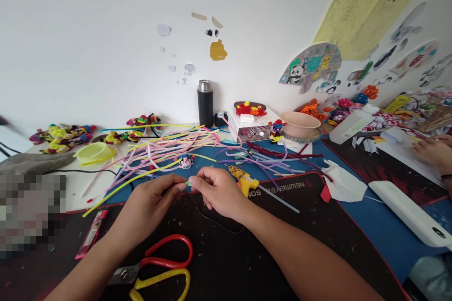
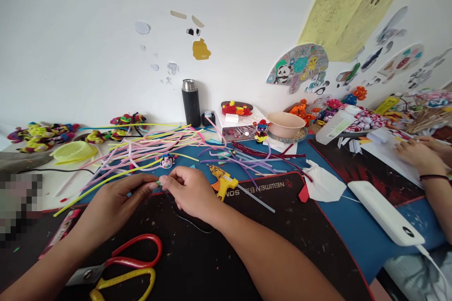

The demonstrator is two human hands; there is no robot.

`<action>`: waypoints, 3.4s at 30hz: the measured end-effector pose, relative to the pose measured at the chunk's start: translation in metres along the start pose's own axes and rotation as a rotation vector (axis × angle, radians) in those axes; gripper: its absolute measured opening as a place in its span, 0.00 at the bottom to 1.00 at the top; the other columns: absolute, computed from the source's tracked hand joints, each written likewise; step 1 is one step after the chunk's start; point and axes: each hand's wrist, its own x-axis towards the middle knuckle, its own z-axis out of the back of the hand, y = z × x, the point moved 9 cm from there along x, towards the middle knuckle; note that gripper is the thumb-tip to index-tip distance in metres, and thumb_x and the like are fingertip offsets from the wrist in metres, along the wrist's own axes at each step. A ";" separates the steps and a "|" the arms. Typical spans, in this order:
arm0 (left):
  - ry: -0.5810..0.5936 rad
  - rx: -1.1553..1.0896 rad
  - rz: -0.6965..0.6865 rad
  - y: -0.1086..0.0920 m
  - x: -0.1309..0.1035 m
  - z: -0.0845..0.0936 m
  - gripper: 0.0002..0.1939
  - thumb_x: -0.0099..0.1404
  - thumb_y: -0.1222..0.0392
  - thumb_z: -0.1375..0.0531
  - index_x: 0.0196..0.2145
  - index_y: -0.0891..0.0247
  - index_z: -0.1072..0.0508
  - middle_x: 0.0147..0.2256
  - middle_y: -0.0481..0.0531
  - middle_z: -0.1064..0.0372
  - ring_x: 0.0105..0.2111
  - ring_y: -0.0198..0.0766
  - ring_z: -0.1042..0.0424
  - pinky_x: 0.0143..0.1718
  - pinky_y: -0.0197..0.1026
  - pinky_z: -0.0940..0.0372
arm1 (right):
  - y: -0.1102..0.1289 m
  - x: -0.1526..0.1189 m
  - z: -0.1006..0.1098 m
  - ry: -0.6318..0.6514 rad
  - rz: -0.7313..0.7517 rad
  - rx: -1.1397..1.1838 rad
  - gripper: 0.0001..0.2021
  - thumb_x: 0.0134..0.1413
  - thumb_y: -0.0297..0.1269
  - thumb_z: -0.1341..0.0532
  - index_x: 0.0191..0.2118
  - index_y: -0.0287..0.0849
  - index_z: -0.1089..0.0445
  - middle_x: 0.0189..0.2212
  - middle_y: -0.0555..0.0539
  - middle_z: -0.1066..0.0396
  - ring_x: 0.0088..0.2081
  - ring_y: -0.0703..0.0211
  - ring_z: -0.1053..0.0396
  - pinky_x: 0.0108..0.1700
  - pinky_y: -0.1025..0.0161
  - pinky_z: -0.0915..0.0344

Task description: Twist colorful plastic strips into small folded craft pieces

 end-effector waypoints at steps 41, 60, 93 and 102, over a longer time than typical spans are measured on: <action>0.111 -0.181 0.132 0.000 0.003 -0.012 0.29 0.72 0.32 0.44 0.25 0.57 0.32 0.22 0.44 0.38 0.23 0.38 0.39 0.25 0.38 0.41 | 0.010 -0.001 0.003 -0.025 0.173 -0.320 0.20 0.74 0.55 0.39 0.36 0.44 0.27 0.24 0.53 0.31 0.28 0.60 0.34 0.34 0.63 0.43; 0.149 -0.460 0.246 0.025 -0.008 -0.033 0.26 0.75 0.35 0.42 0.30 0.59 0.28 0.23 0.43 0.40 0.24 0.36 0.42 0.25 0.37 0.45 | -0.004 -0.003 -0.004 -0.011 0.051 -0.071 0.28 0.72 0.63 0.42 0.27 0.47 0.39 0.14 0.57 0.45 0.20 0.63 0.43 0.27 0.63 0.48; 0.159 -0.414 0.237 0.015 -0.009 -0.036 0.27 0.74 0.36 0.43 0.25 0.58 0.33 0.20 0.43 0.40 0.22 0.36 0.40 0.24 0.37 0.43 | -0.006 -0.002 -0.006 0.042 0.098 -0.057 0.25 0.77 0.52 0.44 0.27 0.45 0.39 0.16 0.58 0.43 0.19 0.66 0.44 0.26 0.64 0.48; 0.164 -0.365 0.202 0.008 -0.007 -0.030 0.28 0.74 0.34 0.44 0.25 0.57 0.34 0.22 0.44 0.40 0.24 0.38 0.40 0.26 0.38 0.43 | -0.001 -0.002 -0.006 0.092 0.076 -0.147 0.22 0.78 0.52 0.45 0.32 0.44 0.33 0.19 0.56 0.37 0.20 0.65 0.38 0.28 0.65 0.42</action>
